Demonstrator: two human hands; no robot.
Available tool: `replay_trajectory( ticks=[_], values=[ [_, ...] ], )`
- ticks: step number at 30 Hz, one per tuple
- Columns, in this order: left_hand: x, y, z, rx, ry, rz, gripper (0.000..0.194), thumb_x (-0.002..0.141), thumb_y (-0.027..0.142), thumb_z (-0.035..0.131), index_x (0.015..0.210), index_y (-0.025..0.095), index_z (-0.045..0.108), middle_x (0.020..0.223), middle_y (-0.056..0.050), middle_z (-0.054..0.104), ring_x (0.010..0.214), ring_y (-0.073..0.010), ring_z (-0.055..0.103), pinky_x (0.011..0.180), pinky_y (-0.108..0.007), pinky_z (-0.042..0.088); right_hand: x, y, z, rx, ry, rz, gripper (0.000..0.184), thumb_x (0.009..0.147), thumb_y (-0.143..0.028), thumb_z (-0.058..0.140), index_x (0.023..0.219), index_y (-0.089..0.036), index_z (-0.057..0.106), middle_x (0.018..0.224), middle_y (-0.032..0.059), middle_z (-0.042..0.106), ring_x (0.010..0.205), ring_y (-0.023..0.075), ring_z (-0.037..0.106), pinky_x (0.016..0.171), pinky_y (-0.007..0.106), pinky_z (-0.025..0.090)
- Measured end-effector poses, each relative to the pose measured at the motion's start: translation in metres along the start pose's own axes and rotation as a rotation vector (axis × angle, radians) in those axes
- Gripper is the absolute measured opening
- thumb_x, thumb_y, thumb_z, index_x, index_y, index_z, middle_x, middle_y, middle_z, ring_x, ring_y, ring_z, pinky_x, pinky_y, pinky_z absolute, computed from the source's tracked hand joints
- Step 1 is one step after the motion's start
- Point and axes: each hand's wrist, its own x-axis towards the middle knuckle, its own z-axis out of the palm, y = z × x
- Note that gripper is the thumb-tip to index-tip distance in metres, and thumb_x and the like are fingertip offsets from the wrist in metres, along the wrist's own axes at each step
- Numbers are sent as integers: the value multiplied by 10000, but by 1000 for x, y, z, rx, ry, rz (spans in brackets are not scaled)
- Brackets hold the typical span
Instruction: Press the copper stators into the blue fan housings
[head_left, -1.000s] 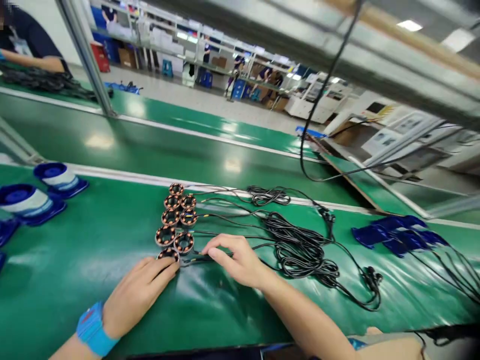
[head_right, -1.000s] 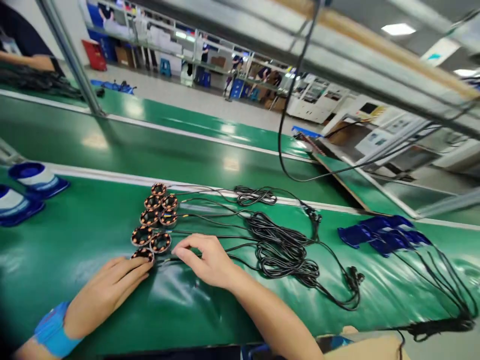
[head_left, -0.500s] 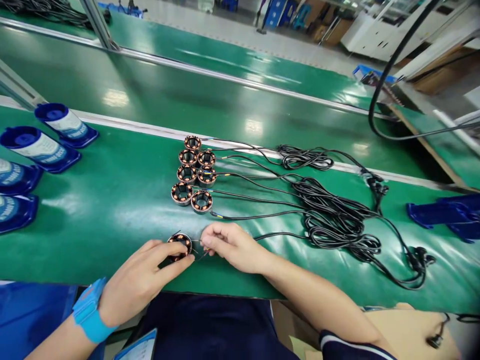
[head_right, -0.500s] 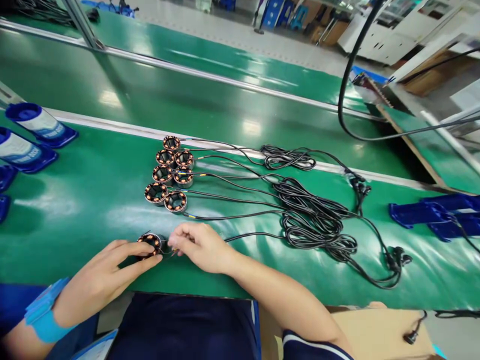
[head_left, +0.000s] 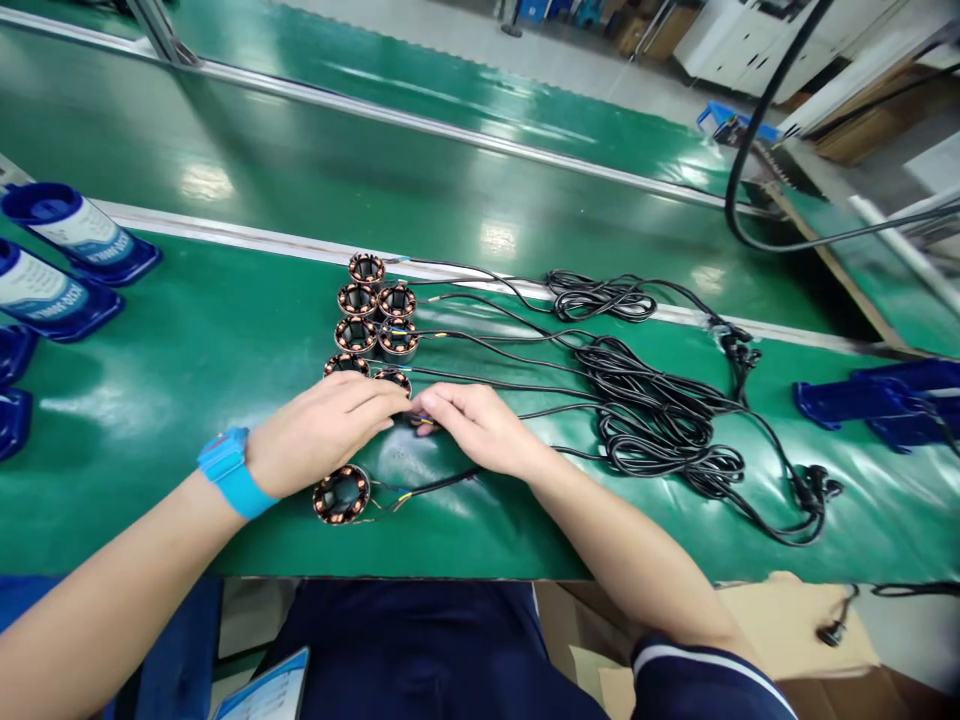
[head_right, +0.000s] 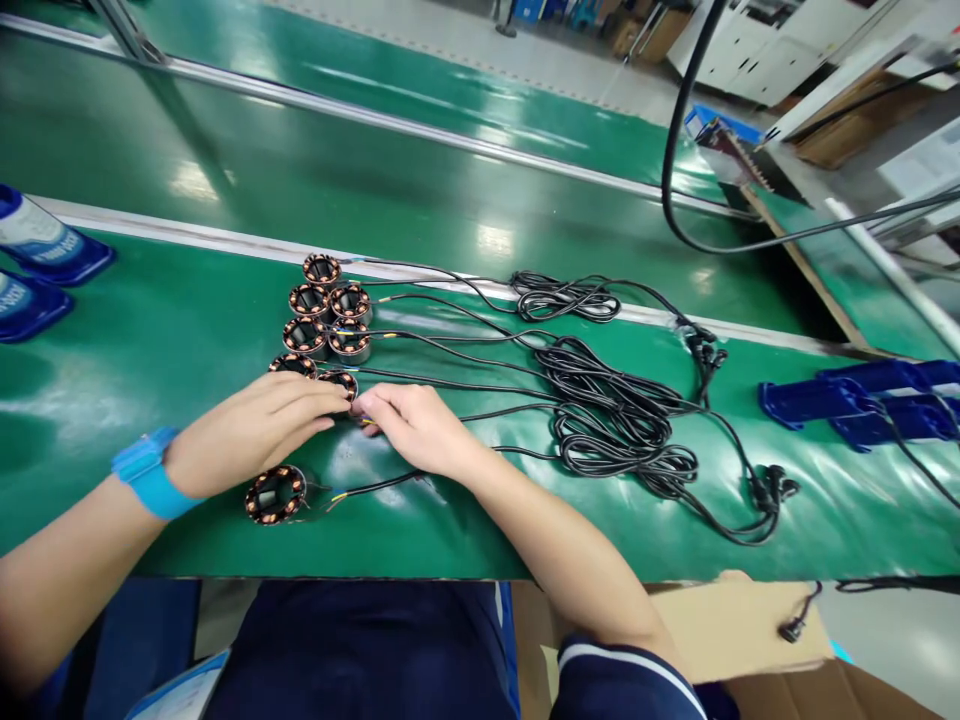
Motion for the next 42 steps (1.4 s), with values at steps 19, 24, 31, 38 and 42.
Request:
replay_trajectory(
  ticks=[19, 24, 31, 38, 42],
  values=[
    [-24, 34, -20, -62, -221, -84, 273, 1022, 144, 403, 1151, 208, 636, 1090, -29, 704, 934, -199, 644, 828, -356, 504, -4, 8, 7, 562, -250, 254, 362, 955, -536, 626, 1013, -179, 610, 862, 38, 729, 611, 90, 574, 573, 208, 443],
    [-18, 11, -24, 8, -1, -212, 167, 1018, 253, 557, 1171, 221, 614, 1113, -2, 711, 1012, -175, 651, 933, -343, 473, 7, 0, -14, 127, 205, -127, 254, 1052, -392, 512, 1120, -208, 674, 1120, 47, 723, 1066, 167, 675, 994, 324, 498],
    [-15, -23, -10, 112, -57, -208, 222, 1028, 325, 526, 1190, 206, 621, 1114, -41, 724, 985, -211, 659, 891, -366, 472, 49, 2, -6, -54, -7, -92, 289, 1064, -336, 454, 1031, -174, 690, 969, 43, 736, 836, 156, 716, 810, 295, 548],
    [-19, -27, -14, -22, -104, -129, 320, 1032, 191, 465, 1240, 316, 673, 1194, -15, 681, 974, -169, 633, 833, -309, 458, 60, 15, 6, 539, -99, 202, 170, 942, -318, 606, 901, -154, 625, 841, 22, 667, 535, 48, 469, 431, 149, 297],
    [-18, -24, -17, -72, -135, -105, 374, 1048, 195, 415, 1280, 341, 669, 1198, -18, 674, 964, -158, 640, 801, -290, 460, 52, 17, 12, 667, -42, 247, 193, 955, -341, 600, 899, -156, 600, 766, 2, 673, 488, 35, 411, 456, 154, 311]
  ],
)
